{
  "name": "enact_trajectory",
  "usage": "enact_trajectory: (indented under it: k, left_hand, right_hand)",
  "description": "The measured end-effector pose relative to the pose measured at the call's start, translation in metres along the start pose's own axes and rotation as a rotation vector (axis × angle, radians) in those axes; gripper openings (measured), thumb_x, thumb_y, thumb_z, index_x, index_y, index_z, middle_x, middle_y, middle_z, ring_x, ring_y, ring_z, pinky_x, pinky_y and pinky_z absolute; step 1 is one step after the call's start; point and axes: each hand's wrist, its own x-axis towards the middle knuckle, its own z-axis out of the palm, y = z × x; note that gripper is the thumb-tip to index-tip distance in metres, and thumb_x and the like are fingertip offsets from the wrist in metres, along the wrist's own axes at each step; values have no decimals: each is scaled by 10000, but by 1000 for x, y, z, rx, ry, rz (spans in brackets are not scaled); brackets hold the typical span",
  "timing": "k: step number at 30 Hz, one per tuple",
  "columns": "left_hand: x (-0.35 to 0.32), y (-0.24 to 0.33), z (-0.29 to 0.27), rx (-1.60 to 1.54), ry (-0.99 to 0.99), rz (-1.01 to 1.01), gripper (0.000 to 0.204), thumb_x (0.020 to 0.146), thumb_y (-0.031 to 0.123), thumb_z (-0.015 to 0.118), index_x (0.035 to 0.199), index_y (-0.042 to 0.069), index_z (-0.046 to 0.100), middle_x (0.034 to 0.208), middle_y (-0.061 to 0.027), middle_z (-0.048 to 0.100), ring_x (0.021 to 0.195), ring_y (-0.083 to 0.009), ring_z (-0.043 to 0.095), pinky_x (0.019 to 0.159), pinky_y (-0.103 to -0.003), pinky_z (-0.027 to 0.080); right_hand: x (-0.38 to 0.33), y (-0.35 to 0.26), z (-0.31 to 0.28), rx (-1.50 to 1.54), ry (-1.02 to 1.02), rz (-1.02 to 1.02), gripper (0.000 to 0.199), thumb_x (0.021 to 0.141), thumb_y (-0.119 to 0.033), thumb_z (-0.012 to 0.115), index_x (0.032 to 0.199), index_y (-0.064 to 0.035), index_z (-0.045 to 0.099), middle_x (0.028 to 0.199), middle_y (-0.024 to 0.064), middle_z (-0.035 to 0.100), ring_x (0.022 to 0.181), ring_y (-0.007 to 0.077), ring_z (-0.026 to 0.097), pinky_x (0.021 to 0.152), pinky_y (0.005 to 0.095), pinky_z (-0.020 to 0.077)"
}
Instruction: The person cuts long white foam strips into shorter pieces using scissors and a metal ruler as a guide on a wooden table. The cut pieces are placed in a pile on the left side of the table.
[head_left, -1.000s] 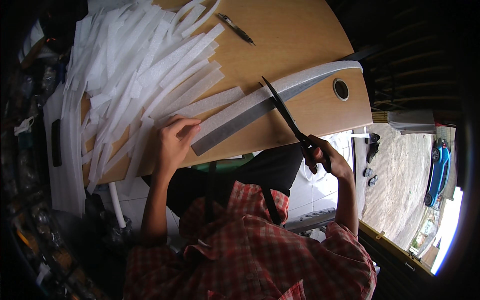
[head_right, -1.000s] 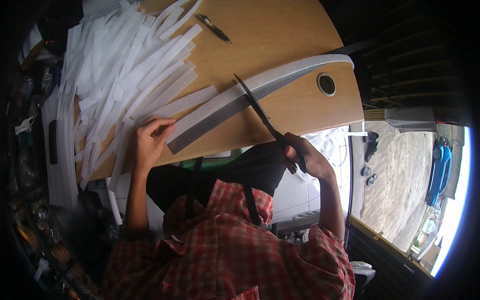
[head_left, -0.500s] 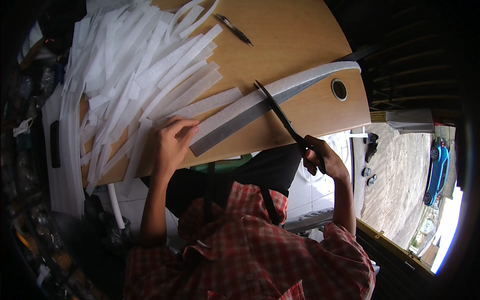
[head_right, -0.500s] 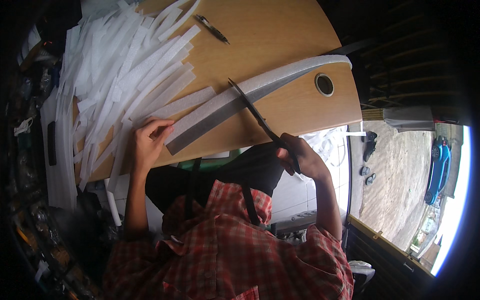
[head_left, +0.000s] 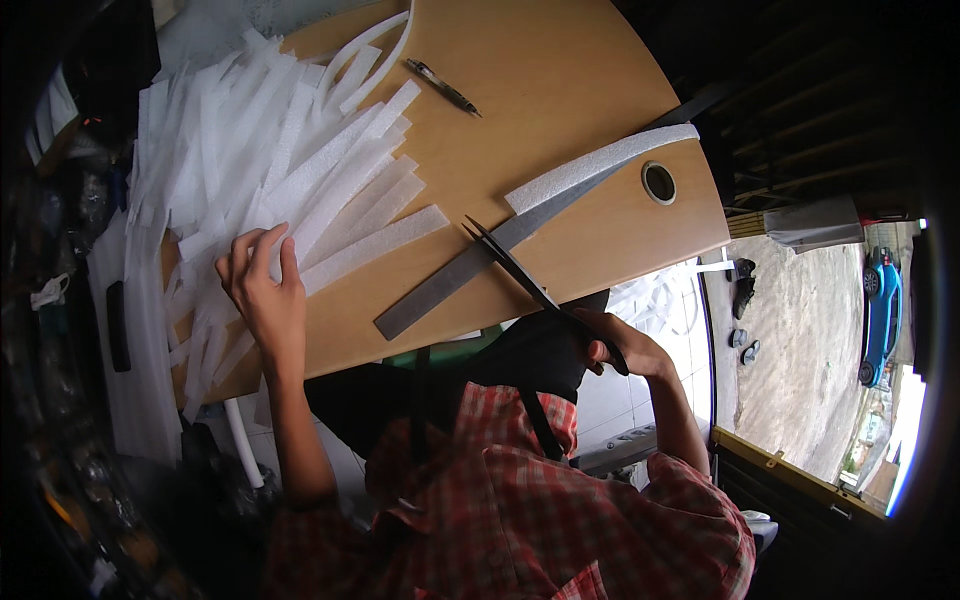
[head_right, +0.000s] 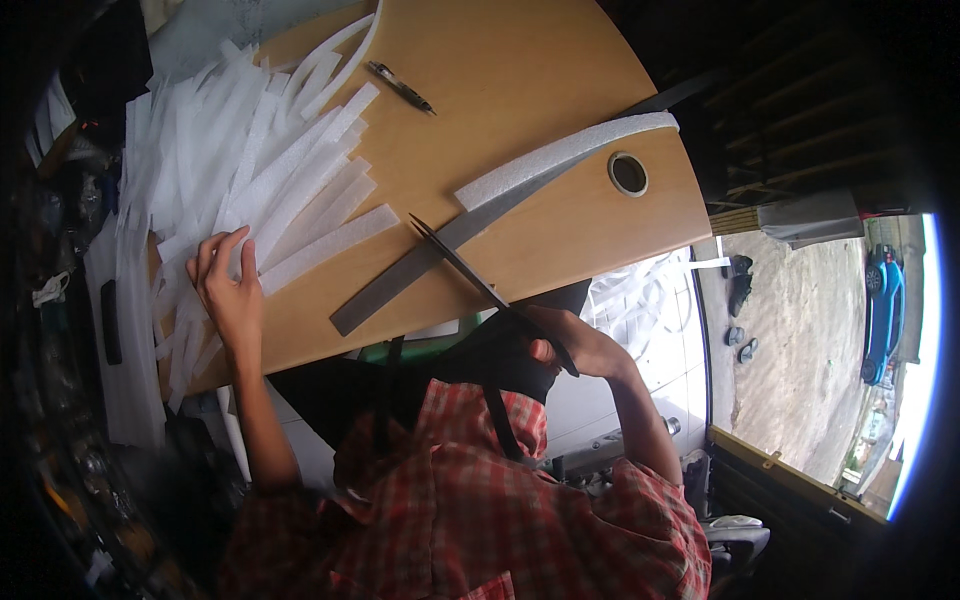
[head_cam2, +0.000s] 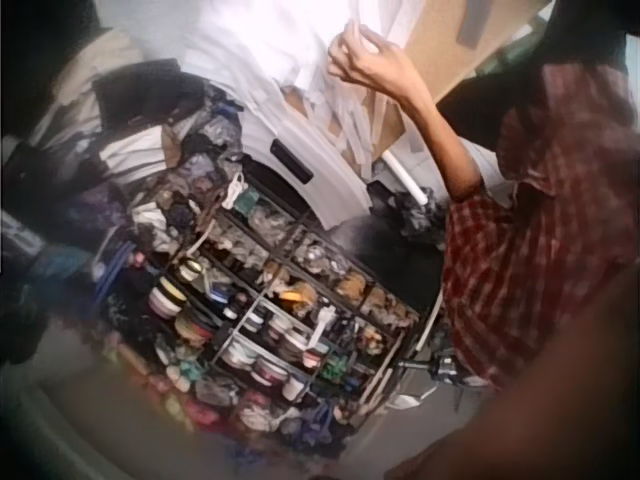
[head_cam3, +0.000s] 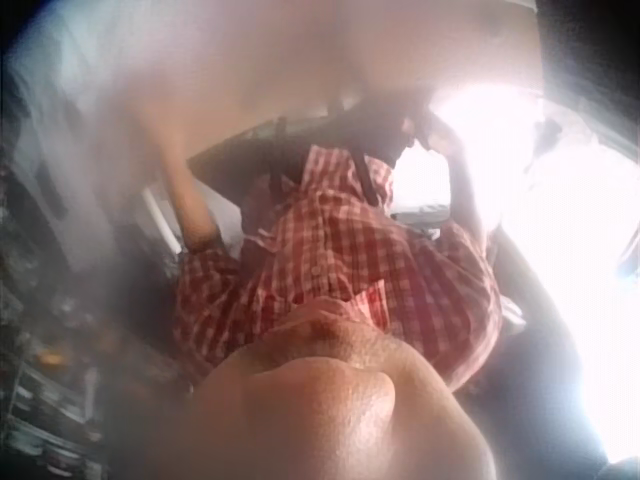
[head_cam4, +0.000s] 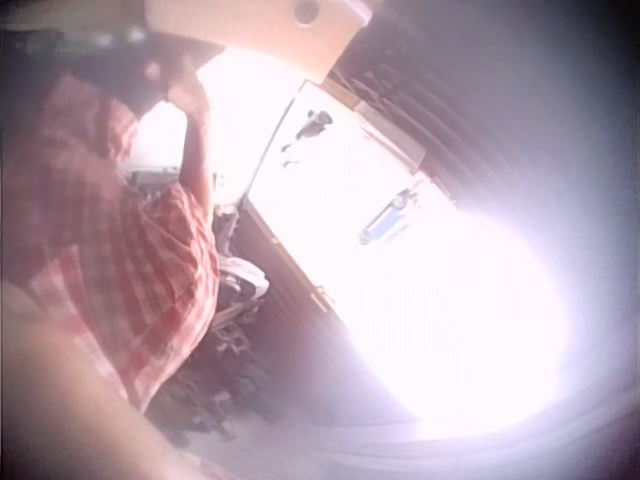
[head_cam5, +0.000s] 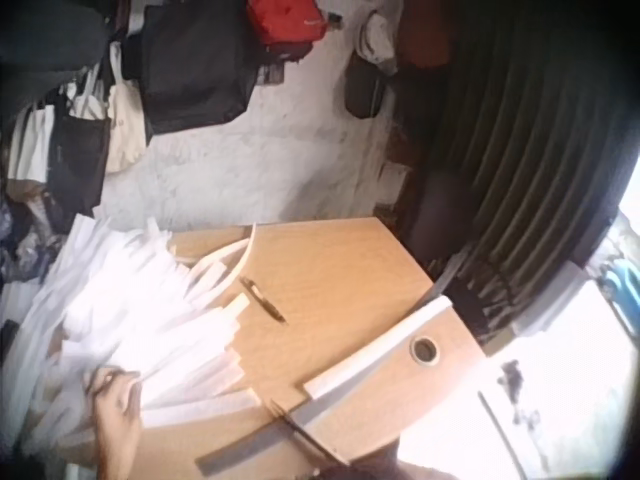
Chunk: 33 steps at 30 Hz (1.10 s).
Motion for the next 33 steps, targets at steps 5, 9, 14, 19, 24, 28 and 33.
enact_trajectory:
  k: [5, 9, 14, 19, 24, 28, 33]
  left_hand:
    - [32, 86, 55, -471, -86, 143, 225, 887, 91, 700, 1107, 52, 679, 1042, -95, 655, 960, -310, 557, 892, -438, 446]
    - [32, 139, 116, -625, -320, 253, 222, 914, 141, 690, 1099, 20, 675, 997, -135, 676, 944, -320, 601, 851, -418, 482]
    - [33, 146, 135, -613, -499, 211, 124, 888, 160, 708, 966, 64, 700, 913, -74, 702, 948, -314, 590, 846, -440, 451]
    - [29, 135, 120, -583, -429, 181, 129, 862, 169, 737, 934, 62, 733, 873, -76, 714, 879, -303, 597, 822, -422, 479]
    - [34, 157, 126, -565, -458, 198, 139, 853, 210, 754, 834, 80, 710, 920, -76, 694, 958, -307, 595, 855, -463, 461]
    - [45, 168, 138, -557, -504, 195, 220, 851, 262, 767, 867, 47, 723, 846, -110, 690, 869, -322, 609, 819, -433, 487]
    - [45, 166, 146, -593, -551, 177, 243, 829, 248, 782, 898, 24, 715, 868, -133, 702, 907, -323, 639, 829, -442, 507]
  right_hand:
    - [-24, 5, 0, 168, 32, 45, 1070, 696, -937, 530, 1066, 67, 555, 658, 37, 552, 554, 128, 551, 527, 266, 435]
    - [-46, 9, 2, 158, 123, 35, 1022, 694, -946, 508, 973, 37, 548, 662, 46, 546, 545, 129, 556, 524, 257, 431]
    - [-52, 12, 5, 171, 137, 72, 1017, 691, -946, 507, 948, 37, 557, 665, 47, 544, 547, 130, 561, 527, 260, 435]
    - [-39, 15, -3, 158, 143, 82, 1041, 661, -948, 539, 955, 50, 561, 665, 40, 543, 548, 120, 552, 520, 258, 432]
    - [-30, 7, -7, 149, 125, 46, 1006, 730, -912, 521, 1033, 46, 576, 660, 26, 548, 566, 105, 559, 523, 258, 424]
    - [-37, 9, -6, 162, 155, 61, 960, 717, -912, 546, 988, 9, 557, 671, 27, 539, 563, 105, 559, 524, 259, 434]
    - [-45, 5, -10, 159, 221, 112, 1018, 646, -942, 568, 983, 18, 548, 661, 33, 545, 541, 115, 546, 512, 257, 430]
